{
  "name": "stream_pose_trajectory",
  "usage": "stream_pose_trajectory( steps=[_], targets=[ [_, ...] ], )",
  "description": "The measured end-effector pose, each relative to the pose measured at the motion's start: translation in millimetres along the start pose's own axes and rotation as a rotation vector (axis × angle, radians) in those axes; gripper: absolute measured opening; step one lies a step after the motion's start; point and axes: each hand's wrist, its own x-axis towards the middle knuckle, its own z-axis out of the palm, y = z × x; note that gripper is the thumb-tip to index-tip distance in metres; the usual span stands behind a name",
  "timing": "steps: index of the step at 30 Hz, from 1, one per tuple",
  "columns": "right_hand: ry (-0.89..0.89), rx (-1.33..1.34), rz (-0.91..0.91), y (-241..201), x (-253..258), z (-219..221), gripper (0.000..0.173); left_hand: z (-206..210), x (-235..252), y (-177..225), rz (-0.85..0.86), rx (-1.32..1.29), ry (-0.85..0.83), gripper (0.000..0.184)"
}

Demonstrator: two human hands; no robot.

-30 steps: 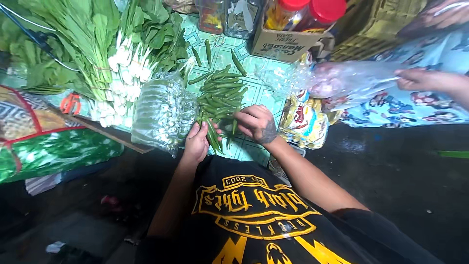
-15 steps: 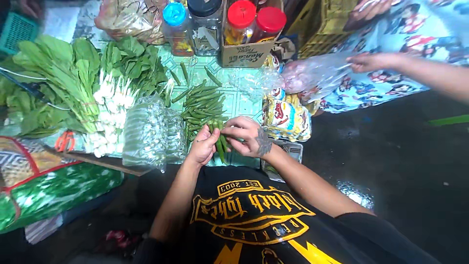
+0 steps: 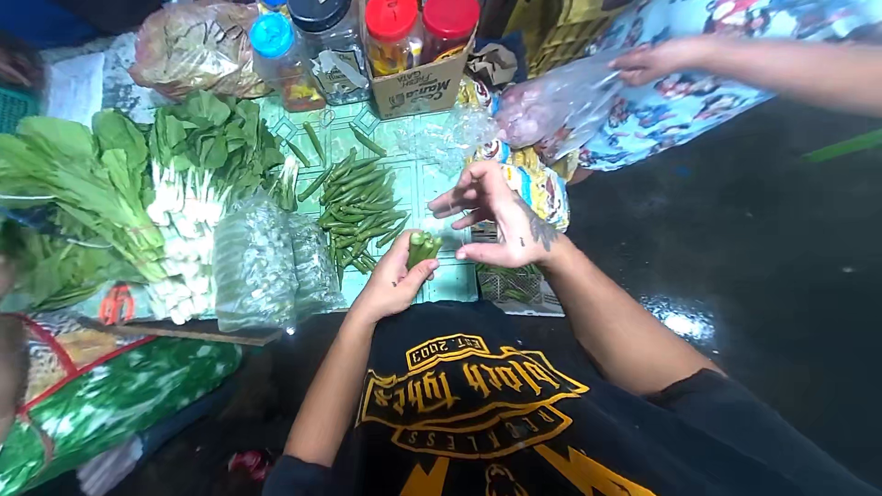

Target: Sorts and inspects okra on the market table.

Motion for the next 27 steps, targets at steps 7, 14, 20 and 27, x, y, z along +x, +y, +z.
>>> stream_pose_trajectory(
  steps=[7,14,20,27],
  targets=[
    [-0.216,-0.359,0.071,-13.9,5.0,2.9,0.072,18.4,17.7,16.0,0.034,0.518,-0.018,0.042],
    [-0.167,-0.112,0.221,4.0,-14.6,0.5,0.074,29.9,27.7,17.0,-0.003,0.571,-0.132,0.039],
    [-0.168,-0.040,0.254,10.7,-16.1,-17.4,0.059,23.0,36.0,20.0,0.005,0.203,-0.056,0.037],
    [-0.136,0.669,-0.011,43.3,-45.4,-36.2,0.016,27.6,34.9,-1.7,-0.111,-0.956,0.025,0.031]
  ],
)
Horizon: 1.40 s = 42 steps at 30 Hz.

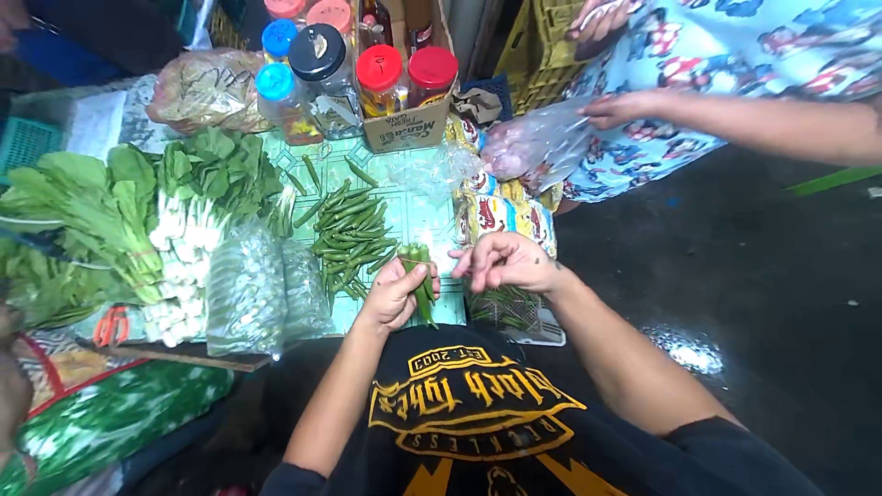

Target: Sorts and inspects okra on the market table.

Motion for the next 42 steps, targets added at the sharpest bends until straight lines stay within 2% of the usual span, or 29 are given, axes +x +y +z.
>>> stream_pose_trajectory(
  steps=[1,3,5,7,9,11,13,16,19,21,22,25,28,30,32,35,38,40,41,42],
  targets=[
    [0.095,0.192,-0.050,10.5,-3.2,6.6,0.018,1.2,0.5,-5.6,0.038,-0.058,-0.055,0.036],
    [0.232,0.478,-0.083,29.3,-2.8,23.0,0.035,8.8,5.2,-11.2,0.148,-0.088,-0.088,0.040],
    [0.313,0.520,-0.077,38.9,4.7,41.0,0.053,15.9,9.6,-11.9,0.265,0.071,-0.042,0.043],
    [0.356,0.415,-0.068,37.5,13.4,50.3,0.071,22.3,10.7,-7.4,0.356,0.431,0.041,0.041],
    [0.373,0.223,-0.064,25.7,23.2,51.1,0.081,27.8,9.3,0.6,0.372,0.782,0.098,0.034],
    [0.376,-0.033,-0.099,12.3,30.3,46.1,0.089,31.4,8.6,6.7,0.383,1.034,0.123,0.025],
    [0.351,-0.240,-0.139,3.5,32.6,41.2,0.093,33.6,7.5,11.1,0.388,1.226,0.141,0.023],
    [0.379,-0.390,-0.174,3.3,31.8,55.0,0.090,37.8,-6.1,14.5,0.408,1.601,0.162,0.032],
    [0.457,-0.434,-0.191,-0.9,32.0,56.1,0.079,57.2,-2.9,9.2,0.510,1.824,0.228,0.038],
    [0.488,-0.381,-0.160,9.1,26.3,56.7,0.072,62.8,-5.3,3.1,0.450,1.898,0.275,0.035],
    [0.490,-0.347,-0.124,15.2,22.9,55.0,0.074,63.7,-5.3,2.6,0.386,1.919,0.286,0.034],
    [0.452,-0.338,-0.060,19.9,12.1,49.8,0.067,63.1,-3.9,4.4,0.238,1.829,0.285,0.045],
    [0.298,-0.494,-0.003,5.7,2.0,43.8,0.033,64.7,-3.8,6.3,0.145,1.702,0.246,0.064],
    [0.339,-0.514,0.060,-0.3,-7.5,42.2,0.029,60.2,-5.9,4.3,0.105,1.643,0.182,0.058],
    [0.350,-0.570,0.052,1.7,-17.0,39.4,0.034,55.7,-3.2,-0.3,0.095,1.596,0.134,0.043],
    [0.348,-0.674,0.051,9.6,-28.3,43.5,0.034,38.7,10.5,-10.3,0.105,1.528,0.012,0.033],
    [0.493,-0.449,0.278,7.9,-50.7,55.1,0.029,25.6,14.4,-26.8,-0.028,1.505,-0.136,0.049],
    [0.582,-0.125,0.412,24.6,-89.2,43.8,0.030,22.5,12.5,-37.4,-0.126,1.638,-0.192,0.079],
    [0.630,-0.009,0.460,36.3,-116.6,31.2,0.029,19.0,15.2,-40.6,-0.098,1.674,-0.200,0.083],
    [0.701,0.068,0.503,47.7,-147.4,18.2,0.028,15.1,17.0,-42.0,-0.032,1.673,-0.191,0.075]
  ],
)
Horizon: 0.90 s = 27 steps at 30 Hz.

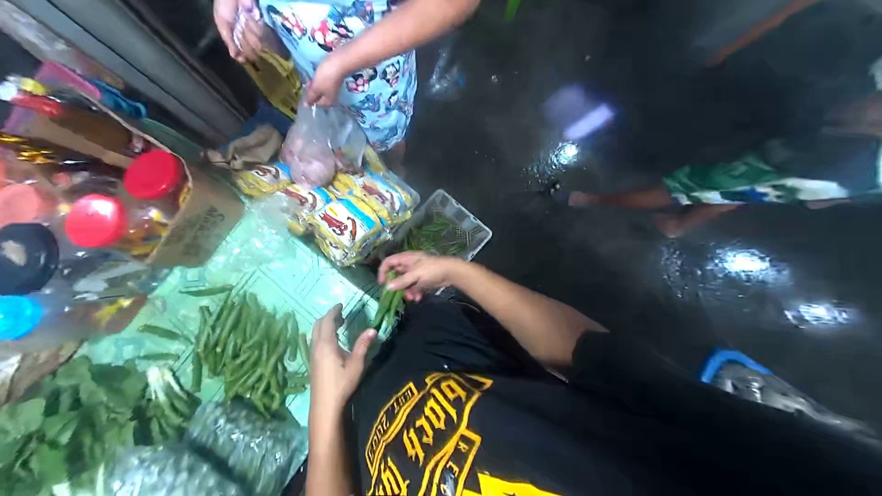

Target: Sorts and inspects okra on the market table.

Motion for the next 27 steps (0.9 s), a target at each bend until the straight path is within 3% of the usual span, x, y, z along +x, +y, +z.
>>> stream_pose_trajectory(
  steps=[3,4,6,7,9,11,14,17,21,24,27],
  targets=[
    [0.343,0.063,0.186,66.6,-22.3,-78.4,0.028,-3.2,0.2,-0.4,-0.011,-0.307,0.161,0.022],
    [0.479,0.049,0.269,88.0,-26.0,-101.7,0.031,-5.6,1.0,6.8,-0.096,-0.552,0.158,0.022],
    [0.704,0.024,0.449,127.5,-22.5,-126.7,0.039,-14.0,-4.1,14.7,-0.298,-1.141,0.087,0.055],
    [0.770,0.003,0.508,141.1,-14.4,-132.1,0.043,-17.8,-6.0,11.9,-0.318,-1.379,0.038,0.074],
    [0.865,-0.044,0.545,154.6,1.4,-136.0,0.053,-21.7,-8.8,6.4,-0.246,-1.613,-0.038,0.099],
    [0.900,-0.112,0.540,157.4,12.7,-127.7,0.058,-22.7,-15.2,3.4,-0.158,-1.704,-0.065,0.105],
    [0.808,-0.154,0.483,141.6,26.7,-99.2,0.045,-18.7,-25.7,1.2,-0.124,-1.717,0.008,0.090],
    [0.656,-0.197,0.263,103.7,42.6,-45.3,0.033,-14.8,-39.5,-3.0,-0.148,-1.657,0.172,0.066],
    [0.462,-0.301,-0.116,33.3,54.3,43.4,0.021,-23.2,-69.6,-12.4,0.029,-1.842,0.220,0.104],
    [0.301,-0.415,-0.530,-15.7,63.8,104.1,0.019,-30.9,-82.7,-19.2,0.099,-1.859,0.282,0.116],
    [0.035,-0.717,-0.905,-69.0,58.8,169.2,0.042,-37.2,-89.1,-17.2,0.126,-1.809,0.386,0.113]
  ],
)
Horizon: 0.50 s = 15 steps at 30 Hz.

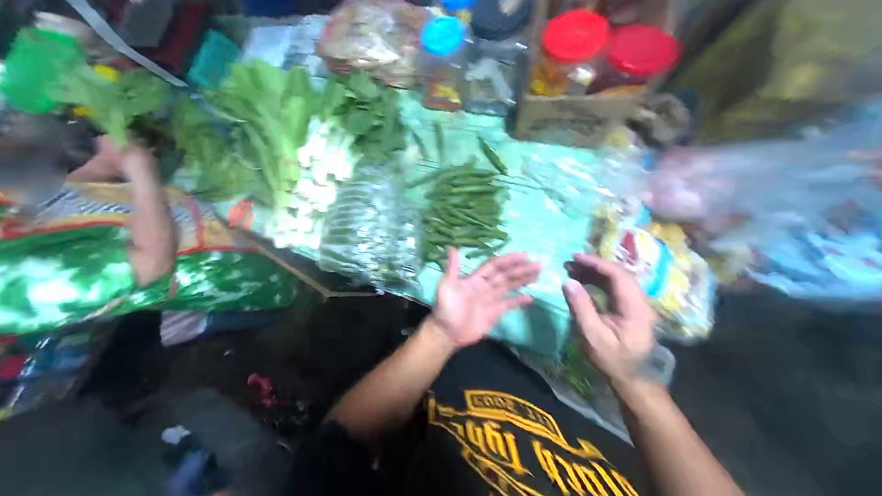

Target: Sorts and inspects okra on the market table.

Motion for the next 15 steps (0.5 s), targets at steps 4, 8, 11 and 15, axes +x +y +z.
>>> stream_pose_trajectory(
  steps=[4,8,11,15],
  targets=[
    [-0.287,-0.259,-0.335,-50.4,48.8,60.9,0.082,54.8,-4.4,53.8,-0.010,-0.034,0.362,0.075],
    [-0.186,-0.504,-0.193,-44.3,86.7,103.7,0.071,14.2,-5.5,78.1,0.129,-0.033,-0.002,0.079],
    [-0.029,-0.308,-0.107,-40.2,115.2,118.4,0.052,-26.3,-26.0,121.0,0.187,0.130,-0.215,0.094],
    [0.058,0.079,0.022,-36.1,144.0,158.2,0.018,-67.6,-75.0,195.9,0.294,0.188,-0.278,0.034]
  ],
)
